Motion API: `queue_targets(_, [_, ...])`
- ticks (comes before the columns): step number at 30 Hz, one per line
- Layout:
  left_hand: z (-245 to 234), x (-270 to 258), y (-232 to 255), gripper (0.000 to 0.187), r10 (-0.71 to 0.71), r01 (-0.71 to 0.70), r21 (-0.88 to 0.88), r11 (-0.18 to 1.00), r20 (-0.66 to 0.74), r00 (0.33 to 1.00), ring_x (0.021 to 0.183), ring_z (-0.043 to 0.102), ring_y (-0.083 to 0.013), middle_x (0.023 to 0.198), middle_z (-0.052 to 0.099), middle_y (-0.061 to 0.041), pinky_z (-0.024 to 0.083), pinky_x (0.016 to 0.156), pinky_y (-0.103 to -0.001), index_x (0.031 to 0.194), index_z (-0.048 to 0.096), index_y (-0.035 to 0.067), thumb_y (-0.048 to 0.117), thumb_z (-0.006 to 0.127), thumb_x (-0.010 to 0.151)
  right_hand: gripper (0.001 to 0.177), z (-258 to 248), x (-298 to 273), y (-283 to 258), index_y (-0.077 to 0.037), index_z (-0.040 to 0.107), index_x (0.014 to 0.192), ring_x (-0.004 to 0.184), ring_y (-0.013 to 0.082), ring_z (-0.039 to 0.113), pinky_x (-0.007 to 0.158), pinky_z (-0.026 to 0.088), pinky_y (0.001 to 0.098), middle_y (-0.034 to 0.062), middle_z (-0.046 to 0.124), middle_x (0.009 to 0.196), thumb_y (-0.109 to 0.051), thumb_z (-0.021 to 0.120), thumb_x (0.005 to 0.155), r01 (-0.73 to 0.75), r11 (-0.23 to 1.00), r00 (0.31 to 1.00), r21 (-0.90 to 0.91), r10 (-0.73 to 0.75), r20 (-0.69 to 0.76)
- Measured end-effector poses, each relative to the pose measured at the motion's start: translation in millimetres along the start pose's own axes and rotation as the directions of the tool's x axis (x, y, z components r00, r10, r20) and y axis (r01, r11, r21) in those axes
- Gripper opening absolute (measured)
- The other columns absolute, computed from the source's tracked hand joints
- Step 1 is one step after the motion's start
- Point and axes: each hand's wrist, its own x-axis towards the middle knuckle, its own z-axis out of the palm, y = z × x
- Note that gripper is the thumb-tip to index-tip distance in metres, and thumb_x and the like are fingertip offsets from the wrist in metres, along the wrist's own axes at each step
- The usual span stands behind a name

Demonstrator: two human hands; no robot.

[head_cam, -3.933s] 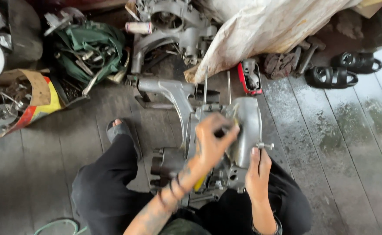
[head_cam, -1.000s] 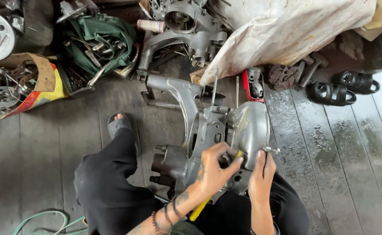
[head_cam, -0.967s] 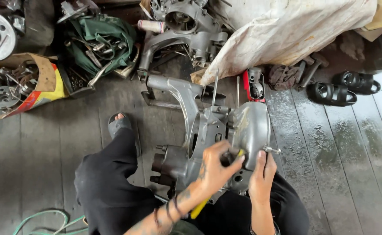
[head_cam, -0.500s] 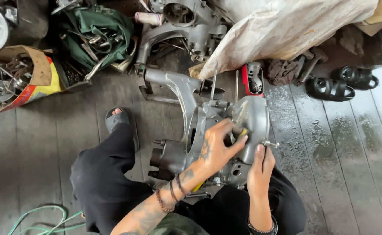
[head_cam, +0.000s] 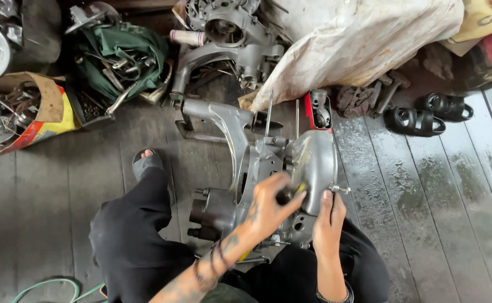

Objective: A person uses a small brush to scrub dirt and grime off a motorcycle engine casing while sitting on the floor.

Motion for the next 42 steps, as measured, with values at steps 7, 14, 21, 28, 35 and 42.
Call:
queue_targets(7, [-5.4, 6.4, -9.5, 0.015, -0.022, 0.024, 0.04, 0.999, -0.039, 0.999, 0.066, 0.056, -0.0161, 0.081, 0.065, -0.006, 0.048, 0.064, -0.027, 0.085, 0.068, -0.002, 0.009, 0.075, 0.078, 0.032, 1.9, -2.3, -4.6, 0.0, 0.049, 0.088, 0.071, 0.0104, 0.036, 0.066, 0.036, 0.0294, 0.0023, 0.046, 0.076, -0.02, 0.041, 0.112, -0.048, 0.998, 0.999, -0.027, 0.047, -0.019])
queue_targets(14, [-11.3, -23.8, -23.6, 0.013, -0.011, 0.021, -0.145, 0.989, 0.067, 0.998, 0.076, 0.063, -0.0195, 0.09, 0.07, -0.01, 0.053, 0.074, -0.029, 0.088, 0.071, -0.005, 0.005, 0.076, 0.081, 0.033, 0.7, -3.1, -5.5, 0.002, 0.052, 0.092, 0.072, 0.012, 0.039, 0.068, 0.038, 0.0299, 0.0047, 0.05, 0.078, -0.022, 0.041, 0.112, -0.069, 0.997, 0.997, -0.029, 0.069, -0.019])
queue_targets(21, [-10.6, -2.9, -6.5, 0.019, 0.083, -0.056, -0.18, 0.982, 0.144, 0.986, 0.08, 0.063, -0.0165, 0.103, 0.068, -0.009, 0.054, 0.074, -0.027, 0.105, 0.071, -0.004, -0.003, 0.075, 0.086, 0.029, -1.0, -3.8, -0.2, 0.001, 0.051, 0.093, 0.072, 0.0113, 0.038, 0.068, 0.038, 0.0293, 0.0039, 0.049, 0.079, -0.018, 0.041, 0.112, -0.062, 0.998, 0.998, -0.028, 0.061, -0.006])
queue_targets(28, [-5.7, -11.4, -12.0, 0.016, 0.064, -0.056, -0.119, 0.991, 0.067, 0.996, 0.079, 0.062, -0.0173, 0.101, 0.068, -0.009, 0.054, 0.071, -0.028, 0.097, 0.072, -0.003, 0.002, 0.078, 0.084, 0.029, 0.2, -3.4, -8.9, 0.002, 0.054, 0.098, 0.075, 0.0117, 0.041, 0.072, 0.039, 0.0295, 0.0051, 0.052, 0.084, -0.018, 0.04, 0.112, -0.033, 0.999, 0.999, -0.011, 0.033, 0.009])
queue_targets(35, [-9.8, -37.8, -18.4, 0.012, -0.049, 0.051, -0.086, 0.995, 0.019, 0.999, 0.08, 0.064, -0.0217, 0.096, 0.069, -0.01, 0.054, 0.077, -0.031, 0.091, 0.07, -0.005, 0.0, 0.076, 0.082, 0.031, 0.1, -3.4, -15.6, 0.004, 0.053, 0.096, 0.074, 0.0129, 0.04, 0.071, 0.039, 0.0311, 0.0061, 0.052, 0.081, -0.019, 0.039, 0.112, -0.039, 0.998, 0.999, -0.047, 0.039, -0.006])
queue_targets(42, [-1.9, -11.0, -9.5, 0.014, 0.032, -0.037, -0.073, 0.997, -0.061, 0.998, 0.079, 0.064, -0.0195, 0.095, 0.068, -0.009, 0.054, 0.075, -0.029, 0.092, 0.069, -0.006, 0.0, 0.077, 0.082, 0.031, 1.1, -1.8, -16.1, 0.006, 0.057, 0.104, 0.079, 0.0146, 0.044, 0.077, 0.041, 0.0317, 0.0094, 0.057, 0.089, -0.018, 0.039, 0.112, 0.012, 1.0, 1.0, -0.021, -0.012, 0.003])
